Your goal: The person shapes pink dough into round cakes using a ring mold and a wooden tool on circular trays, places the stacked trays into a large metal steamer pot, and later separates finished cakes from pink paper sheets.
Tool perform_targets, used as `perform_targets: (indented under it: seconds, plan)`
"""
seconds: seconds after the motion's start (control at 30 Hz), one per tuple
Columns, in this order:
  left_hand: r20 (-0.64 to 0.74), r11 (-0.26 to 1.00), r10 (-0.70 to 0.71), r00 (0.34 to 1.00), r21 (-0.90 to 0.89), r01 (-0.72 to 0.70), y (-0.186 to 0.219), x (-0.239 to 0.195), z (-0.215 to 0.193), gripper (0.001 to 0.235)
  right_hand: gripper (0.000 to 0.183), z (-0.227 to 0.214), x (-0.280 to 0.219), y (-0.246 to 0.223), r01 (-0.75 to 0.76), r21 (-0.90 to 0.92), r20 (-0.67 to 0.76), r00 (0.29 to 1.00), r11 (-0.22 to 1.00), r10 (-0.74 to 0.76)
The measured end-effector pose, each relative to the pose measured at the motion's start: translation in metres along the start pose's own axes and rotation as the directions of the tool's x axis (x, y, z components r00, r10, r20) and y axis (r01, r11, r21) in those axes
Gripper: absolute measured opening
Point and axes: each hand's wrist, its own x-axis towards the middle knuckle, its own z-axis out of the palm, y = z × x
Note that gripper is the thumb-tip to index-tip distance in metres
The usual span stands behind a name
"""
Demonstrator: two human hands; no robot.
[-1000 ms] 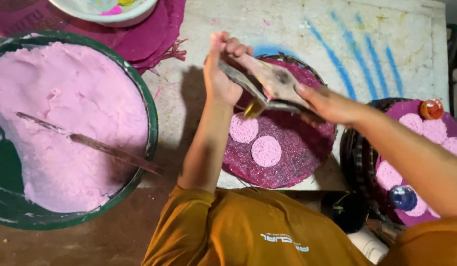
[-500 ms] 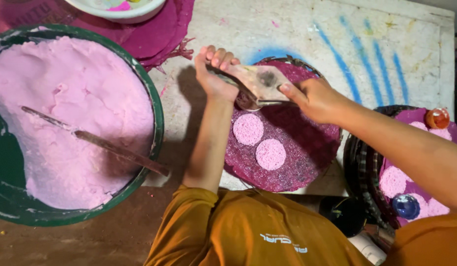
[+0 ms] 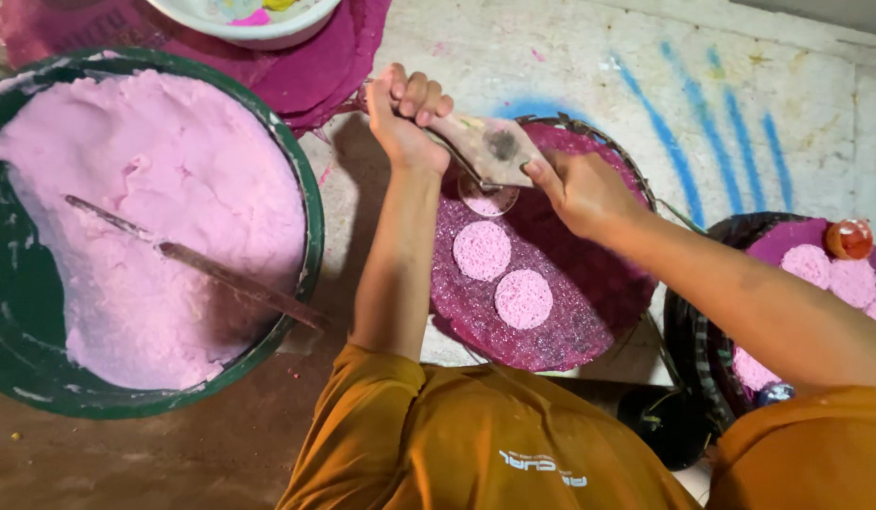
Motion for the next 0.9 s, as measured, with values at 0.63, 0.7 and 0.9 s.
perform_targets:
  seconds: [0.63,0.7,0.9]
  plan:
    - [-0.068,0.522,-0.324,0.944,0.819,0.238,-0.004,-0.056,0.023,0.070,0.055,-0.059,-0.027,0.031,-0.111,-0.038,-0.159,0.982,0.993,0.103]
    - [0.121,0.182,-0.384,0.915,0.982,-0.054,0.016,-0.089,0.059,0.081,0.051,-0.074,-0.042,0.015,-0.065,0.039,-0.131,0.989,0.997,0.069]
    - [0.294,0.007,-0.756,0.585,0.897,-0.441,0.062,-0.167,0.155,0.050,0.060,-0.129,-0.124,-0.084,0.581,-0.093,0.033,0.814,0.809,-0.581]
